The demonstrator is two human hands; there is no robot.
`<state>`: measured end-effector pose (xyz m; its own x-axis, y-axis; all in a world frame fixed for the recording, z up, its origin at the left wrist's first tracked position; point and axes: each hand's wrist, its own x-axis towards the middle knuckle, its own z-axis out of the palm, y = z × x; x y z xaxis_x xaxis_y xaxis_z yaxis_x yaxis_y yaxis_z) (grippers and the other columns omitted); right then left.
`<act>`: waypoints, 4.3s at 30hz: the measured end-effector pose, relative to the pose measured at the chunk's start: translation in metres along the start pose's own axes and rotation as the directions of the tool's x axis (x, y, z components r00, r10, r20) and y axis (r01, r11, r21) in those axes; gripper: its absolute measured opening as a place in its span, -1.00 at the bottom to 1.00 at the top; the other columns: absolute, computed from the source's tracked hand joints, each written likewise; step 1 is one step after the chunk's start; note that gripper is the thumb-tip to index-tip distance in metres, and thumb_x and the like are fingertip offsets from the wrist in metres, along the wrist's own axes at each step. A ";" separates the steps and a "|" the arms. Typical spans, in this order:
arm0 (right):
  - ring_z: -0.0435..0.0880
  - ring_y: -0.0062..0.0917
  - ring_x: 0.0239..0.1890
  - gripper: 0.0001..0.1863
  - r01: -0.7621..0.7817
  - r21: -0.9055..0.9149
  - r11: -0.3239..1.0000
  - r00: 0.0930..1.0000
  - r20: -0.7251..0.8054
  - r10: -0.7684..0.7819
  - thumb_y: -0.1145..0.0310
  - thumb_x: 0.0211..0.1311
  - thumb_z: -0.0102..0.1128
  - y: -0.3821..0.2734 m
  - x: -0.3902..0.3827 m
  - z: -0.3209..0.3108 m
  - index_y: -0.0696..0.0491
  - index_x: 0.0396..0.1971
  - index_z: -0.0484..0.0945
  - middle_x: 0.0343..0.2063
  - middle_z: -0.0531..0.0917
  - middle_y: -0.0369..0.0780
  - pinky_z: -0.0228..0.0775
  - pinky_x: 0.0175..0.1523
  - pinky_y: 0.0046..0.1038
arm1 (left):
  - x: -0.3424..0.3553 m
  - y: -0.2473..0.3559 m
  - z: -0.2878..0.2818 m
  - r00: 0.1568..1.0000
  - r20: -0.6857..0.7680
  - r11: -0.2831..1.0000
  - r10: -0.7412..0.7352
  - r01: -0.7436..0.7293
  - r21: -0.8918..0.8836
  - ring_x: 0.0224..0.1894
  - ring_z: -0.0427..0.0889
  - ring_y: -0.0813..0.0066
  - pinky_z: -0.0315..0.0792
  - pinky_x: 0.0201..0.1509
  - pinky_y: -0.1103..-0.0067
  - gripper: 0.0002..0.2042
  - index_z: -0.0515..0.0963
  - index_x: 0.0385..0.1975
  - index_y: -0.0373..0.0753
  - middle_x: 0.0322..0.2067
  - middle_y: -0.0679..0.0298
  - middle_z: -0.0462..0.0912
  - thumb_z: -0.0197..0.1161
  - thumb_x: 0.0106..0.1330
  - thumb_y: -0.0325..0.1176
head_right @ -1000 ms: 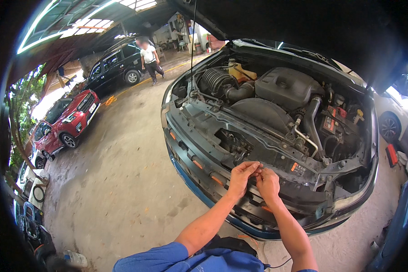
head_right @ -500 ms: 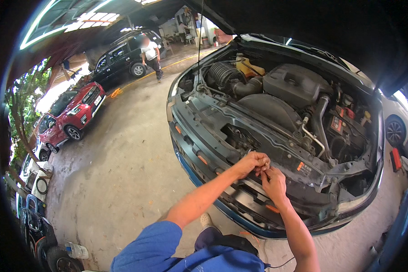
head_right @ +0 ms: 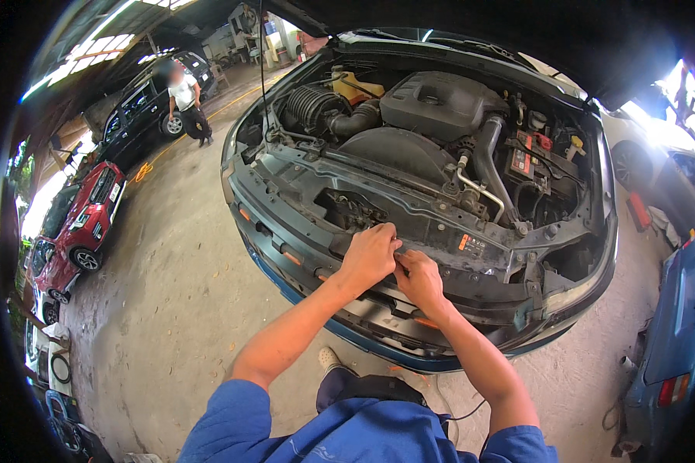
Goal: The person organizes tools in a green toolbox, then works under the hood of a teal car, manipulating a black plastic cover and using a red zip tie to secure components. The person handles various tools and parts while another person stands nearby.
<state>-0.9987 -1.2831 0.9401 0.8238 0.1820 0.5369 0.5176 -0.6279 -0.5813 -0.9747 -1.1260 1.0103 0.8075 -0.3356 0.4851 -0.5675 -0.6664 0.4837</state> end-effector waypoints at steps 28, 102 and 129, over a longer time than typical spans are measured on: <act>0.68 -0.02 -0.41 -0.79 0.005 0.241 0.971 0.999 0.040 -0.015 0.56 0.28 0.21 0.014 0.009 0.003 0.16 -0.15 0.75 -0.43 0.67 0.03 0.48 -0.30 -0.20 | -0.034 0.014 0.033 0.832 -0.444 0.922 -0.332 0.187 -0.340 -0.49 0.72 0.22 0.58 -0.37 0.45 -0.72 0.58 -0.35 -0.31 -0.50 0.11 0.69 0.54 0.30 -0.27; 0.58 -0.22 -0.55 -0.83 -0.171 0.224 0.959 0.977 0.164 0.136 0.40 0.35 0.33 0.010 0.017 -0.009 0.23 -0.28 0.72 -0.52 0.63 0.04 0.40 -0.35 -0.23 | -0.010 0.015 -0.022 0.898 0.191 0.917 -0.397 0.380 0.117 -0.27 0.75 -0.17 0.60 -0.10 0.17 -0.46 0.71 -0.36 -0.38 -0.43 -0.10 0.74 0.26 0.46 0.11; 0.60 -0.09 -0.50 -0.82 -0.086 0.369 0.926 0.996 0.065 0.066 0.40 0.36 0.33 0.010 0.012 -0.004 0.23 -0.26 0.75 -0.44 0.70 0.06 0.45 -0.32 -0.23 | 0.055 0.010 -0.052 0.424 0.795 0.772 -0.433 0.630 0.085 -0.40 0.80 0.21 0.75 -0.31 0.44 -0.45 0.68 -0.25 -0.59 -0.44 -0.11 0.75 0.24 0.51 -0.01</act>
<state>-0.9841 -1.2903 0.9427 0.8695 0.1886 0.4564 0.4938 -0.3179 -0.8094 -0.9443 -1.1171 1.0796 0.7160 -0.3832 -0.5835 0.0846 -0.7821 0.6173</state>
